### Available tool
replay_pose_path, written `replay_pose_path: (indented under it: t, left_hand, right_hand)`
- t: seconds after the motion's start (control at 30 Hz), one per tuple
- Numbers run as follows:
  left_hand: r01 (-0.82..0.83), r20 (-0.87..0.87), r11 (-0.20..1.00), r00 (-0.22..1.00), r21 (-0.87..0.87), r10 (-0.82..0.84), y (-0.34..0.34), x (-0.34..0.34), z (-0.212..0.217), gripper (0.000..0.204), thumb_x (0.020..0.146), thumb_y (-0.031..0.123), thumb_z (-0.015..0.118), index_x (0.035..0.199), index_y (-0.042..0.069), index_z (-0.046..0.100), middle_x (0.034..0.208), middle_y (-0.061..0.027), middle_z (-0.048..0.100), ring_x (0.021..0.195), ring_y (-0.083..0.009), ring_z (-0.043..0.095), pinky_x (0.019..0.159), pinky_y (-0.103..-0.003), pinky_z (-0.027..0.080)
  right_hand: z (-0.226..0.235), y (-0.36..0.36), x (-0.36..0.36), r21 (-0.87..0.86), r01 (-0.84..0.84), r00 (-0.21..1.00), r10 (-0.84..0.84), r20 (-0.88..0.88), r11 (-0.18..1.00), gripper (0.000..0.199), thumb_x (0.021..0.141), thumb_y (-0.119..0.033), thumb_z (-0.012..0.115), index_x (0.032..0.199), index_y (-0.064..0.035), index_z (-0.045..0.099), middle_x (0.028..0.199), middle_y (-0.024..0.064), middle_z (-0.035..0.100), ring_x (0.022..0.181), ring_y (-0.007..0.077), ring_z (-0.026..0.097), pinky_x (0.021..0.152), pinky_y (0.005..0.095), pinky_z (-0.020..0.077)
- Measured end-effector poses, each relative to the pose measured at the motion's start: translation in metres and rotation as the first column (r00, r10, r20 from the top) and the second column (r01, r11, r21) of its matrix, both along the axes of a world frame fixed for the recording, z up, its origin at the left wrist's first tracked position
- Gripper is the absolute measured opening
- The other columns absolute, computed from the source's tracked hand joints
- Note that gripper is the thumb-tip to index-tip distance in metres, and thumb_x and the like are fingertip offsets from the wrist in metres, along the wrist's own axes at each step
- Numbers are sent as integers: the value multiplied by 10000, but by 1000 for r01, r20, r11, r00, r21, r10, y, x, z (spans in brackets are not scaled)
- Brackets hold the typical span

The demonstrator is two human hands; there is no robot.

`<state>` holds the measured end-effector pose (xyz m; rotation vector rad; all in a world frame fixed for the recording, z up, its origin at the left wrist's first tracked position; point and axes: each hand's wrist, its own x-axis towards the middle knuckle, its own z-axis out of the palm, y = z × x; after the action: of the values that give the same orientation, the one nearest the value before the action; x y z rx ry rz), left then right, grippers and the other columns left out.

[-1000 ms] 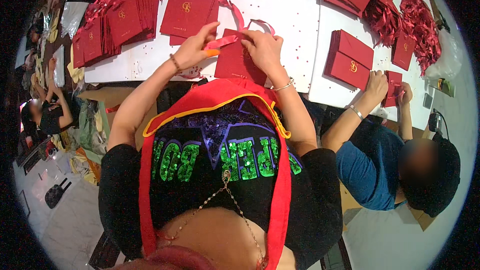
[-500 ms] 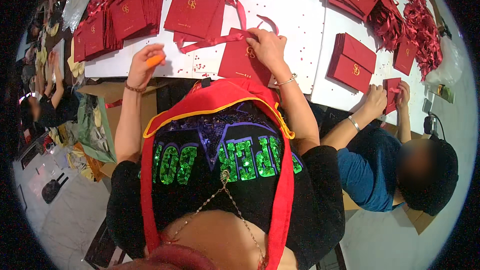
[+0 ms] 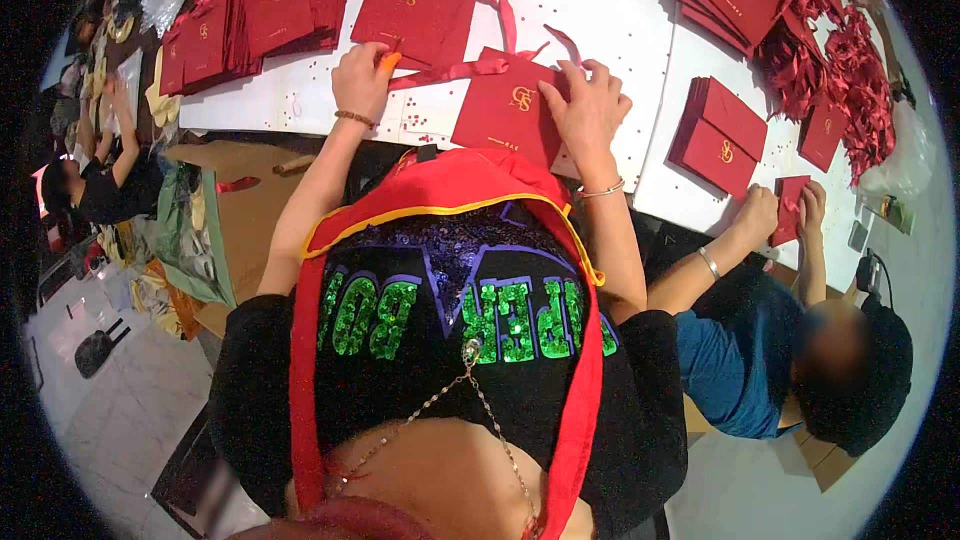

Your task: Threading red ribbons through small red paper gift bags at a work table.

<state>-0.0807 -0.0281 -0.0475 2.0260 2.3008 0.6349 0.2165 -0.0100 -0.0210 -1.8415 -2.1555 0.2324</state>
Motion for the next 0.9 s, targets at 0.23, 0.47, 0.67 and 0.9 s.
replay_pose_path:
  t: [0.23, 0.47, 0.67, 0.9]
  left_hand:
    - [170, 614, 985, 775, 24, -149, 3, 35, 34, 104, 737, 28, 625, 836, 25, 596, 741, -74, 605, 618, -150, 568, 561, -264, 457]
    - [469, 925, 866, 378, -174, -19, 20, 121, 31, 146, 779, 87, 606, 903, 17, 638, 707, -59, 635, 594, -93, 571, 531, -219, 448]
    - [475, 749, 853, 642, -216, -167, 21, 147, 23, 149, 795, 100, 582, 900, 5, 628, 681, -86, 637, 563, -113, 591, 522, -245, 458]
    - [451, 662, 873, 713, -183, -230, 24, 154, 21, 162, 753, 119, 599, 863, 6, 633, 681, -116, 636, 589, -165, 615, 551, -280, 471]
  right_hand:
    - [1, -6, 2, -112, -69, 948, 30, -316, 991, 327, 731, -216, 672, 1037, -123, 602, 1005, 129, 516, 859, 293, 540, 731, 370, 457]
    - [-5, 2, 9, -203, -41, 860, -69, -506, 978, 359, 687, -160, 716, 997, -44, 578, 988, 148, 525, 855, 286, 571, 730, 351, 460]
    - [-1, 4, 17, -482, -79, 752, -266, -604, 873, 335, 713, -164, 716, 963, 6, 571, 798, 74, 594, 741, 128, 551, 659, 260, 457]
    - [-14, 3, 17, -347, -73, 763, -172, -623, 935, 299, 733, -135, 694, 963, 7, 566, 764, 54, 574, 694, 114, 515, 630, 247, 442]
